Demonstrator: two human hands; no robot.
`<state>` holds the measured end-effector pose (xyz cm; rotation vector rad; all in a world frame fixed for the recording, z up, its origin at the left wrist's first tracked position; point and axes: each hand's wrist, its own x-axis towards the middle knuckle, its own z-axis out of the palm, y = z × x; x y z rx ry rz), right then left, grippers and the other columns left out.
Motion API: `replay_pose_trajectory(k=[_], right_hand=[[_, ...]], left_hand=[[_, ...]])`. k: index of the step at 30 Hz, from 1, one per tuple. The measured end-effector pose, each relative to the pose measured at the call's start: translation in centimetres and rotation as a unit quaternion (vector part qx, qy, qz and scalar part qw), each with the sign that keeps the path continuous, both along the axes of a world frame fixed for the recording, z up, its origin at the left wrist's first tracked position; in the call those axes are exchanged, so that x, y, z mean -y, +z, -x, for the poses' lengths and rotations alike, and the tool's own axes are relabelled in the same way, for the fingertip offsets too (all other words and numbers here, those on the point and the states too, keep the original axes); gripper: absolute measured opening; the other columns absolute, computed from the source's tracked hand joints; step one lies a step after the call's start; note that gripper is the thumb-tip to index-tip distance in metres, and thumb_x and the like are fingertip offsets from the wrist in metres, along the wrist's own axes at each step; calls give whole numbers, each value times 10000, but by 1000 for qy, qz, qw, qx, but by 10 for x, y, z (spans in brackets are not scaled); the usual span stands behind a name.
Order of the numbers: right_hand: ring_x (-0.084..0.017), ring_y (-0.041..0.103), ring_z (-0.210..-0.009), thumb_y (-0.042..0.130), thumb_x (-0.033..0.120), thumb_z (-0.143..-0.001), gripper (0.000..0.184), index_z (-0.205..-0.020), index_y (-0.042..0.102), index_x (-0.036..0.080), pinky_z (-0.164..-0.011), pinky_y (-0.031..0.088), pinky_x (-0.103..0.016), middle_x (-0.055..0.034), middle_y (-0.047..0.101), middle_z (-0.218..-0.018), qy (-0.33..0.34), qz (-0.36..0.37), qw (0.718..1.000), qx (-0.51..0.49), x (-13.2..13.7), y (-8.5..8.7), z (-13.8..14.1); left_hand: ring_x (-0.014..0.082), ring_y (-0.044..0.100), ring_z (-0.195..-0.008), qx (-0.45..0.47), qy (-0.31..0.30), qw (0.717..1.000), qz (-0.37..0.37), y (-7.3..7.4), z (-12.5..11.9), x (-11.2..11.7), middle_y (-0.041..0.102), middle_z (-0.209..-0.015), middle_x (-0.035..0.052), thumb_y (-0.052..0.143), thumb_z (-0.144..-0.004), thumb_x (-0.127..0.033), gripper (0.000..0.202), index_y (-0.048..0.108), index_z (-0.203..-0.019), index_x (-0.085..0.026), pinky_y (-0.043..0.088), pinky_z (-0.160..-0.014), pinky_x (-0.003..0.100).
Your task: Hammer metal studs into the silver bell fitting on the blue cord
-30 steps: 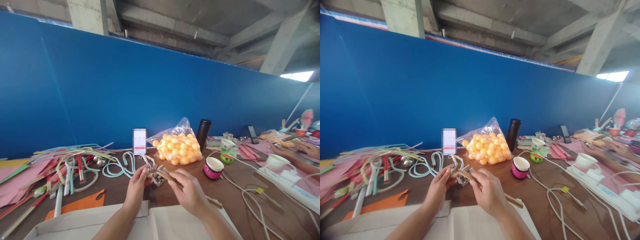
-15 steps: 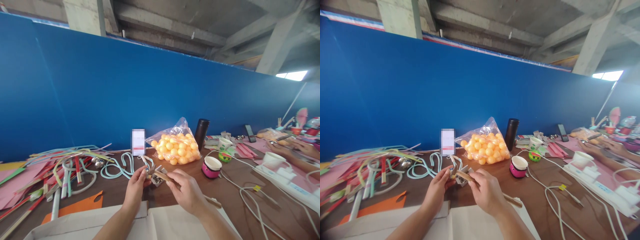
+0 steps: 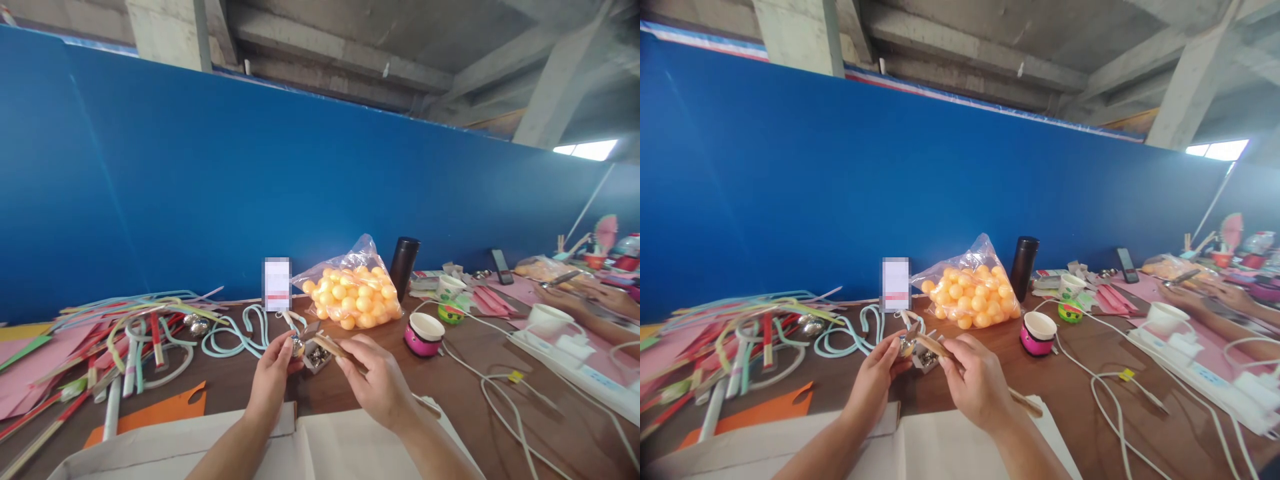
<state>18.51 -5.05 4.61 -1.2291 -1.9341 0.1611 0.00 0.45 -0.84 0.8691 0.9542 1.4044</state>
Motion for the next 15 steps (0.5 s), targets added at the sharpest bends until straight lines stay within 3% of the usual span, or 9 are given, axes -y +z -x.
replay_pose_trajectory(k=[15], right_hand=[[-185,585,-820,476,185,-872,251,-1080,607,237,-764,481,-283,-51,620,-907,3,-5,1000,9,-2,-1,-1]], left_hand=[[136,595,-684,0,-1,1000,1,3,-1,1,655,-899,67,666,-695,-473,493,646,-1072,-157,518,-678,293]])
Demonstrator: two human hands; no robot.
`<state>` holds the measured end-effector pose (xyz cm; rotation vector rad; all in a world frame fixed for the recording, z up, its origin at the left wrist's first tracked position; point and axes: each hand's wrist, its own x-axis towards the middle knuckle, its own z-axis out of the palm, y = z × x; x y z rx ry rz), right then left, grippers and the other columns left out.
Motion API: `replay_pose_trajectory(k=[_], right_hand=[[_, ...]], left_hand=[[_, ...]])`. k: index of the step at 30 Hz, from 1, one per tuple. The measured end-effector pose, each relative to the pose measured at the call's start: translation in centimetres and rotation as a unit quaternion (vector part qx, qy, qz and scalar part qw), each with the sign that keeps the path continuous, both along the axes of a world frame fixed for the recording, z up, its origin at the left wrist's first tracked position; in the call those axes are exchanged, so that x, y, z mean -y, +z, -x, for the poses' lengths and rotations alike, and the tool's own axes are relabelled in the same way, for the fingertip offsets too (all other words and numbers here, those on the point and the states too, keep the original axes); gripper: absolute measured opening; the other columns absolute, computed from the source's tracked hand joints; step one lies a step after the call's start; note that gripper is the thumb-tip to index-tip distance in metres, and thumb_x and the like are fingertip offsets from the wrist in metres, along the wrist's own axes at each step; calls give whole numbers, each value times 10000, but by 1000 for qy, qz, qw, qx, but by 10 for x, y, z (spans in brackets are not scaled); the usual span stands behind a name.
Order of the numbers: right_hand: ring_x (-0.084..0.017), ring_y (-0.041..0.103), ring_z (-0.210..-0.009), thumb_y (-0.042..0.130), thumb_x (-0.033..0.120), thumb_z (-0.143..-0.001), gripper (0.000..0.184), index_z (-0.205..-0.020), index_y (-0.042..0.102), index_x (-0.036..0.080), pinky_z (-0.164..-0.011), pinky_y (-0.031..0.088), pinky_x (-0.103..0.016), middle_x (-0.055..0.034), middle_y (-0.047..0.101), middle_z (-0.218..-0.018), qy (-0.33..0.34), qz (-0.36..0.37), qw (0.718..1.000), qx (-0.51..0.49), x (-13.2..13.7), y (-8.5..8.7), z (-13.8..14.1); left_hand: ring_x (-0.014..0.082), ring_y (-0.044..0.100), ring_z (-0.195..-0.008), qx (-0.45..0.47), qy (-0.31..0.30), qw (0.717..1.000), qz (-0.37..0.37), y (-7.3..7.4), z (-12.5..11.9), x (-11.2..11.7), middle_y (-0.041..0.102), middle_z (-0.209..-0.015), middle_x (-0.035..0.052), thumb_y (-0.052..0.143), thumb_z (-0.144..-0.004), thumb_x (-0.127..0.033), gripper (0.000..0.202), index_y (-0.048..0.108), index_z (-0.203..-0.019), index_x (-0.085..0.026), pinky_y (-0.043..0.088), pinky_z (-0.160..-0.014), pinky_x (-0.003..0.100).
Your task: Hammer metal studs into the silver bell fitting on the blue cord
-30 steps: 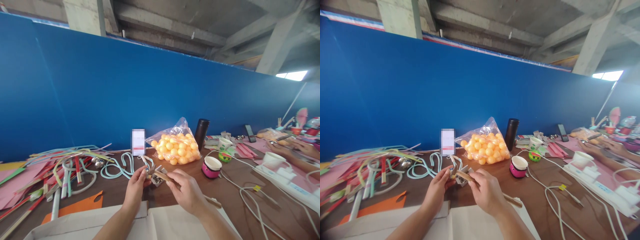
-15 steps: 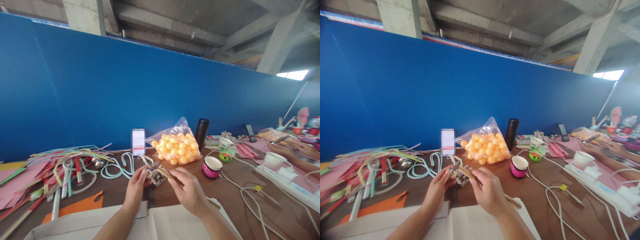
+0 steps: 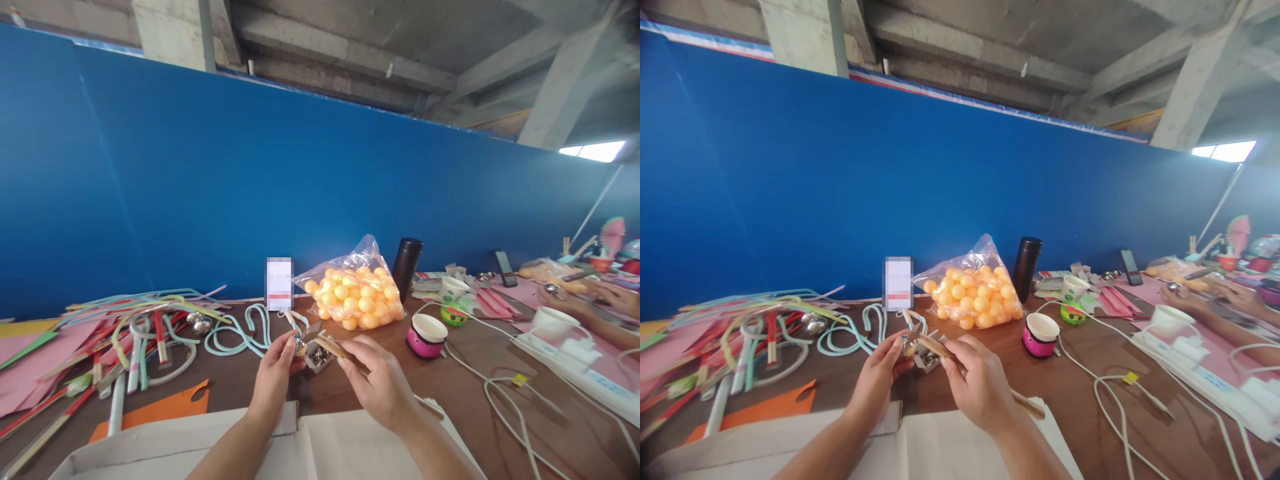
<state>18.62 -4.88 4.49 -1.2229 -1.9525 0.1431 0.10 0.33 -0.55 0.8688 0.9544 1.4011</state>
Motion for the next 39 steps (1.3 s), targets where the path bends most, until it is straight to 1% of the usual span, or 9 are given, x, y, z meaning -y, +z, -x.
replay_pose_trajectory(k=[5,9,13,16,20,23,27,32,39], right_hand=[[-180,581,-799,477,200,-875,242,-1080,604,227,-731,484,-277,-54,610,-903,3,6,1000,-4,1,1,1],[-180,578,-809,465,203,-885,241,-1082,599,232,-750,475,-286,-48,606,-894,7,14,1000,0,1,1,1],[-176,576,-831,471,206,-883,251,-1100,593,237,-755,475,-281,-45,603,-925,5,23,1000,-1,1,1,1],[-174,579,-849,472,208,-883,260,-1113,590,239,-765,476,-280,-44,604,-939,5,22,1000,-4,1,1,1],[-180,579,-860,468,206,-886,262,-1114,593,236,-791,473,-293,-50,608,-940,5,18,1000,-3,2,1,1],[-182,583,-855,466,199,-885,265,-1115,594,232,-781,478,-290,-55,614,-939,7,15,1000,-4,2,1,2],[-184,590,-855,476,183,-875,268,-1108,600,231,-780,483,-290,-54,623,-931,10,9,1000,-5,2,2,2],[-186,594,-819,470,183,-874,265,-1100,600,226,-733,495,-283,-60,624,-909,13,8,1000,-10,3,3,2],[-180,595,-827,466,189,-881,261,-1100,601,227,-746,496,-278,-56,622,-908,14,12,1000,-10,4,4,3]], left_hand=[[141,594,-688,-9,-3,1000,0,-2,1,0,650,-897,69,655,-704,-482,510,636,-1094,-155,519,-678,298],[140,591,-704,-14,-8,1000,-1,-2,1,0,646,-933,69,635,-727,-479,486,630,-1098,-165,519,-692,299],[157,610,-717,-11,-5,1000,0,0,1,1,654,-963,85,651,-706,-484,498,643,-1083,-160,523,-690,308],[165,619,-714,-11,0,1000,1,1,0,1,662,-949,90,667,-686,-485,511,652,-1074,-153,526,-679,310],[157,615,-714,-15,-3,1000,5,2,0,2,663,-946,84,654,-703,-482,502,643,-1086,-158,525,-684,301],[159,617,-719,-15,-4,1000,5,1,0,2,661,-967,86,654,-701,-485,500,645,-1083,-161,525,-691,305],[161,615,-724,-15,-4,1000,5,2,0,3,663,-936,71,655,-698,-489,490,651,-1071,-172,522,-682,296],[164,615,-724,-7,-4,1000,4,4,0,4,670,-936,73,667,-686,-484,485,660,-1053,-168,520,-677,297],[169,616,-741,-21,-4,1000,2,4,0,4,663,-961,80,651,-705,-484,484,650,-1065,-161,525,-684,306]])
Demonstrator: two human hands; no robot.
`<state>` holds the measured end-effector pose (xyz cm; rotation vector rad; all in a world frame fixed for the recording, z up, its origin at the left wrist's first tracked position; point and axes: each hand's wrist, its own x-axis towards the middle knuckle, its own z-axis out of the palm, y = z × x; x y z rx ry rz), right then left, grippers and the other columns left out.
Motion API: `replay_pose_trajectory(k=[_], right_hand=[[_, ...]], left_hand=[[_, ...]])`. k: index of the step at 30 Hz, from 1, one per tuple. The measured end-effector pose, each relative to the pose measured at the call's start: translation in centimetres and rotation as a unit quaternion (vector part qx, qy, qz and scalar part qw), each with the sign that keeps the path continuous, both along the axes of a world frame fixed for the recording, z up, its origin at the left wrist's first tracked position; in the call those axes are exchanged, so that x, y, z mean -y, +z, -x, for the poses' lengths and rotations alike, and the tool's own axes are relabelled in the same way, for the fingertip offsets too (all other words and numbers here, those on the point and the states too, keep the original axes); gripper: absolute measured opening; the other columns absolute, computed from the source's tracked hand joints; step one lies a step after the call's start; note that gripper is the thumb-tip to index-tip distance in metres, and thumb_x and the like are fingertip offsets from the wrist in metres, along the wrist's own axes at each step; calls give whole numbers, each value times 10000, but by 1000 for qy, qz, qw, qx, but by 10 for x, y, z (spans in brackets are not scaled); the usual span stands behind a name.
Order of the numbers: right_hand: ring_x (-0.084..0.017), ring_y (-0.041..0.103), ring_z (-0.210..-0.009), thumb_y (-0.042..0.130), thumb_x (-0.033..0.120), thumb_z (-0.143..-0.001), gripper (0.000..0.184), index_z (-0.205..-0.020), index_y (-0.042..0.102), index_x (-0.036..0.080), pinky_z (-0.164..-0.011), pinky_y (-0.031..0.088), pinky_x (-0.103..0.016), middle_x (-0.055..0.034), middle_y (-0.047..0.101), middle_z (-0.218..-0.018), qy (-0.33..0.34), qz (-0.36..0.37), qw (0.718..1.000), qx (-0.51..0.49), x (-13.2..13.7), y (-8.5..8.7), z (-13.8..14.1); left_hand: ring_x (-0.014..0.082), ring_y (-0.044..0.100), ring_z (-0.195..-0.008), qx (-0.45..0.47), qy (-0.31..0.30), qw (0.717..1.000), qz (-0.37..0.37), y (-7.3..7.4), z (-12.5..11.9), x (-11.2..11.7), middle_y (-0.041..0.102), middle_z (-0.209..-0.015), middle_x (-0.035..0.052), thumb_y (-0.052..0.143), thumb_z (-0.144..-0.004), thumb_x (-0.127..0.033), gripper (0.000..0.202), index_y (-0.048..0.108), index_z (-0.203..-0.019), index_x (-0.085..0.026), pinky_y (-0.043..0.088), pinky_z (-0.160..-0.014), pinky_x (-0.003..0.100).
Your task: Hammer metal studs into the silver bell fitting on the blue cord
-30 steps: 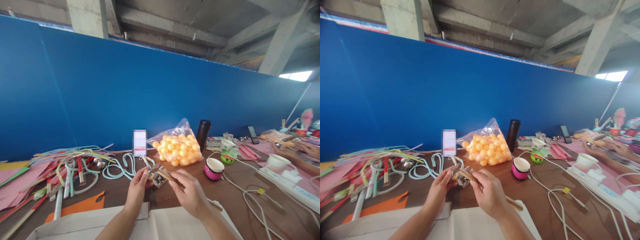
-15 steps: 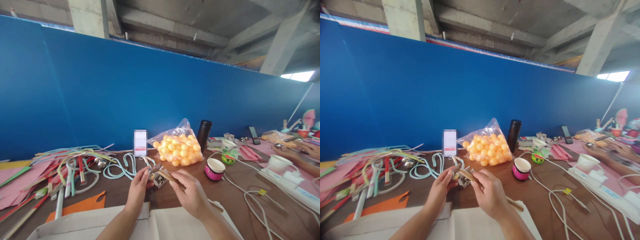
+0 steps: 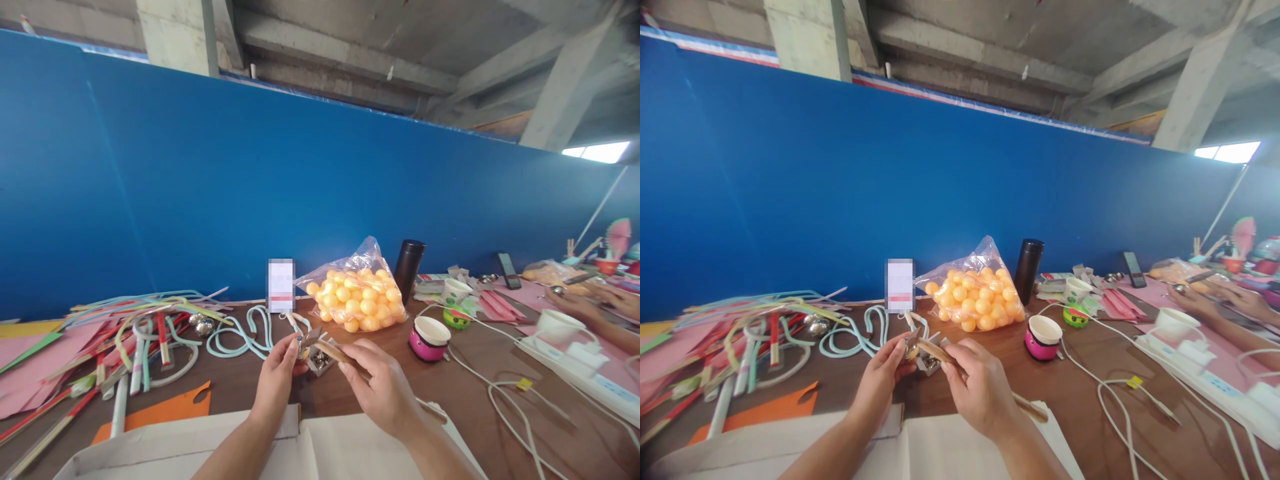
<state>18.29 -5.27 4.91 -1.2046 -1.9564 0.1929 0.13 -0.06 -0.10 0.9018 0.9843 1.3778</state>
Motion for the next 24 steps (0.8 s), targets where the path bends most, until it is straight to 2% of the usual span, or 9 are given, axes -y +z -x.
replay_pose_trajectory(k=[24], right_hand=[[-177,591,-781,471,186,-872,246,-1062,614,247,-725,489,-277,-42,617,-870,-9,1,1000,22,-3,-3,0]], left_hand=[[166,622,-728,0,-1,1000,-5,1,0,1,667,-966,72,656,-693,-495,469,668,-1041,-181,520,-669,297]])
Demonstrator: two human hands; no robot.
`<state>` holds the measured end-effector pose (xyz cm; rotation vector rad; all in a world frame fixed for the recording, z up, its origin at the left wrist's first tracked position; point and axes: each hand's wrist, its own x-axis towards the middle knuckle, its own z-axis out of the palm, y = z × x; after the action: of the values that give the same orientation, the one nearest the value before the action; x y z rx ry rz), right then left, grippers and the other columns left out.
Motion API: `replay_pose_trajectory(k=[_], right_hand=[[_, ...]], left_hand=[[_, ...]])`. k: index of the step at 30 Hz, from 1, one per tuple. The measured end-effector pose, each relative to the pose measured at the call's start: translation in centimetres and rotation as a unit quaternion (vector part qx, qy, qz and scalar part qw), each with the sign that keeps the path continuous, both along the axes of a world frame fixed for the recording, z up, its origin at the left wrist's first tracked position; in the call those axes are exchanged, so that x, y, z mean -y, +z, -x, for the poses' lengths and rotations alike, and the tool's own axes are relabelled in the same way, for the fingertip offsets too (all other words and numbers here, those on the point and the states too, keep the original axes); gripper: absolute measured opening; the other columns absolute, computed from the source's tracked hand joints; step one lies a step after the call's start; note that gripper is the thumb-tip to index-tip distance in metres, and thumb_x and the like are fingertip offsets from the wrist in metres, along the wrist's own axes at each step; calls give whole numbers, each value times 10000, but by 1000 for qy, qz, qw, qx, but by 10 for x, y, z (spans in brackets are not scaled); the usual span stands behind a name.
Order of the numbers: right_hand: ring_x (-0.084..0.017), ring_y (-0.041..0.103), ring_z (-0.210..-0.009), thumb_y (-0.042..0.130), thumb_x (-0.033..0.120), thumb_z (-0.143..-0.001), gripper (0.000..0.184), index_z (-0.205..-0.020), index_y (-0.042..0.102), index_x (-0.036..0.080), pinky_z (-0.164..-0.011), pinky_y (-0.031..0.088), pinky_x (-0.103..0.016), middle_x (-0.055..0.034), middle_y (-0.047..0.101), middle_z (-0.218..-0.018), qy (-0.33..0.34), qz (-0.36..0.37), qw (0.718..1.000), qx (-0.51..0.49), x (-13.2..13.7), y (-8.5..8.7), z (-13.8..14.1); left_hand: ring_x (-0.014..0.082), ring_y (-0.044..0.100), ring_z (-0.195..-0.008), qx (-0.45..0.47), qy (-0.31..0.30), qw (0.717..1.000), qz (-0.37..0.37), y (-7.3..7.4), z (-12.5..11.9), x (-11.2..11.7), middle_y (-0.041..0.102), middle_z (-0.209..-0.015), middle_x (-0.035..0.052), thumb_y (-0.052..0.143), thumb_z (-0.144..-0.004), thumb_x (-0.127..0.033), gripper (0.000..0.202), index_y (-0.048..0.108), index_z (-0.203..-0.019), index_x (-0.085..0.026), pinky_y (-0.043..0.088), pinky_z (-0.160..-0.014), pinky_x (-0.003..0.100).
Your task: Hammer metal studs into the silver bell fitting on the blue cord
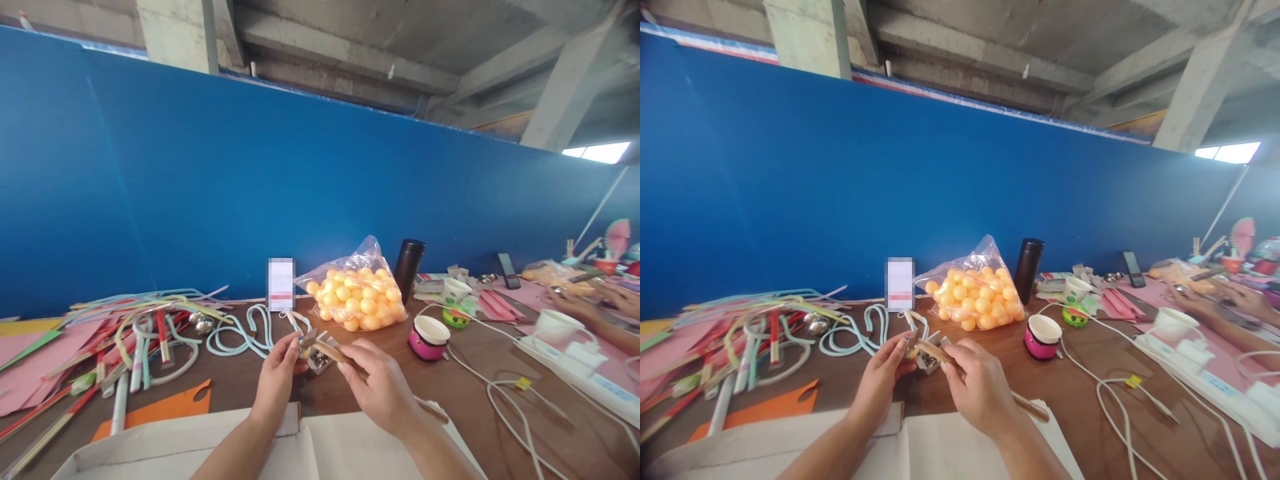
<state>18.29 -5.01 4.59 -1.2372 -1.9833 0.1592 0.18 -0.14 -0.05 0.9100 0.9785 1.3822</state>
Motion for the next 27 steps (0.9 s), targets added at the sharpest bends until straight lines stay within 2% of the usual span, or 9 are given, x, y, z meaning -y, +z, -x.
replay_pose_trajectory(k=[12,18,24,27], right_hand=[[-176,605,-788,464,199,-879,243,-1066,617,224,-720,503,-270,-53,633,-867,-8,-24,1000,-16,-1,0,-1],[-172,600,-761,481,198,-866,240,-1055,622,241,-718,503,-277,-43,629,-870,-7,-5,1000,9,-1,-1,-2],[-196,592,-876,458,201,-882,248,-1080,605,227,-785,488,-302,-67,623,-953,-13,-31,999,-31,-1,-1,-4],[-192,587,-842,459,195,-882,247,-1080,601,233,-765,486,-303,-60,617,-930,-8,-14,1000,-10,-1,-1,-4]], left_hand=[[164,617,-709,4,10,1000,-6,-1,1,-1,659,-901,60,671,-673,-491,471,676,-1027,-180,527,-656,301],[167,617,-701,3,4,1000,3,1,0,-1,660,-907,69,674,-669,-491,477,675,-1021,-169,525,-660,304],[150,600,-694,1,4,1000,-1,0,0,0,653,-886,59,650,-697,-494,469,666,-1038,-173,522,-664,292],[154,607,-695,5,5,1000,0,0,0,0,654,-894,63,662,-684,-493,475,671,-1033,-171,525,-663,296]])
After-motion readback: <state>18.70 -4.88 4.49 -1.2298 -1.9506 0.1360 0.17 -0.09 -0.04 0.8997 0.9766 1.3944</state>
